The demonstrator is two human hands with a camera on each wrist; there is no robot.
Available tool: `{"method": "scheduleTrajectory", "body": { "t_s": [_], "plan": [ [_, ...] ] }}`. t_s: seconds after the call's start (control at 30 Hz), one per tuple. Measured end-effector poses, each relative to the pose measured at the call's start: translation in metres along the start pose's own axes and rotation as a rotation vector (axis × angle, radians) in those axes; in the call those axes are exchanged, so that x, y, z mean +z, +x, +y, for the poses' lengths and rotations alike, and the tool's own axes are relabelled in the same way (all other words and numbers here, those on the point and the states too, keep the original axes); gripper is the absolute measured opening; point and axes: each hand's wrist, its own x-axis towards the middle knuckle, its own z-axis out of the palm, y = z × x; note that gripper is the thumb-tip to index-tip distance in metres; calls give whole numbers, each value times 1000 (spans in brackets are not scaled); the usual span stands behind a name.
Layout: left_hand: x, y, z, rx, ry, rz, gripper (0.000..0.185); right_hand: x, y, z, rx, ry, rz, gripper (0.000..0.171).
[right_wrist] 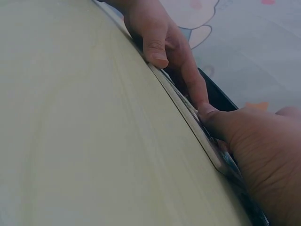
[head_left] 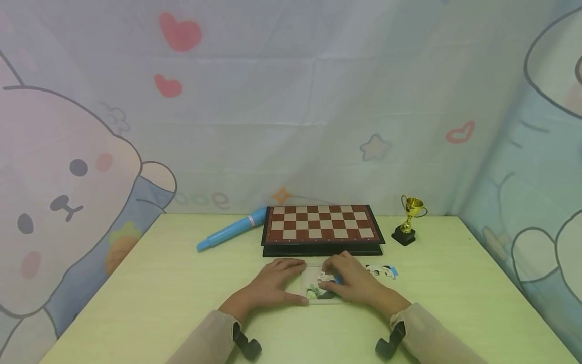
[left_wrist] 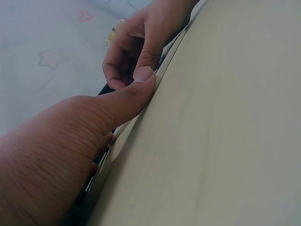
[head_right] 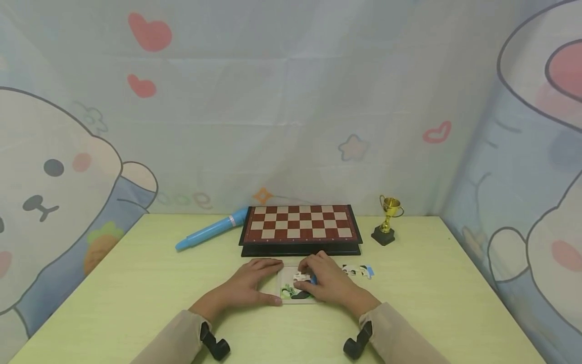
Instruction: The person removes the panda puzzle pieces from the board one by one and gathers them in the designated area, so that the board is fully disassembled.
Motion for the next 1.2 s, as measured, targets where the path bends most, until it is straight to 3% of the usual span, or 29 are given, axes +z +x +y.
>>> {"method": "scheduleTrajectory", "body": {
  "t_s": [0.3, 0.7, 1.0, 1.2],
  "plan": [
    [2, 0, -1, -2, 8, -10, 94, 0, -2, -2, 20, 105, -14, 41],
    [1, 0, -3, -3, 17, -2, 94, -1, -2, -1, -172, 152, 54, 31],
    [1, 0, 0, -3, 18, -2, 94, -3, -3, -3, -172, 182, 61, 30],
    [2, 0, -1, -7, 12, 1, 93, 0, -2, -1, -220, 200, 86, 24]
  ]
}}
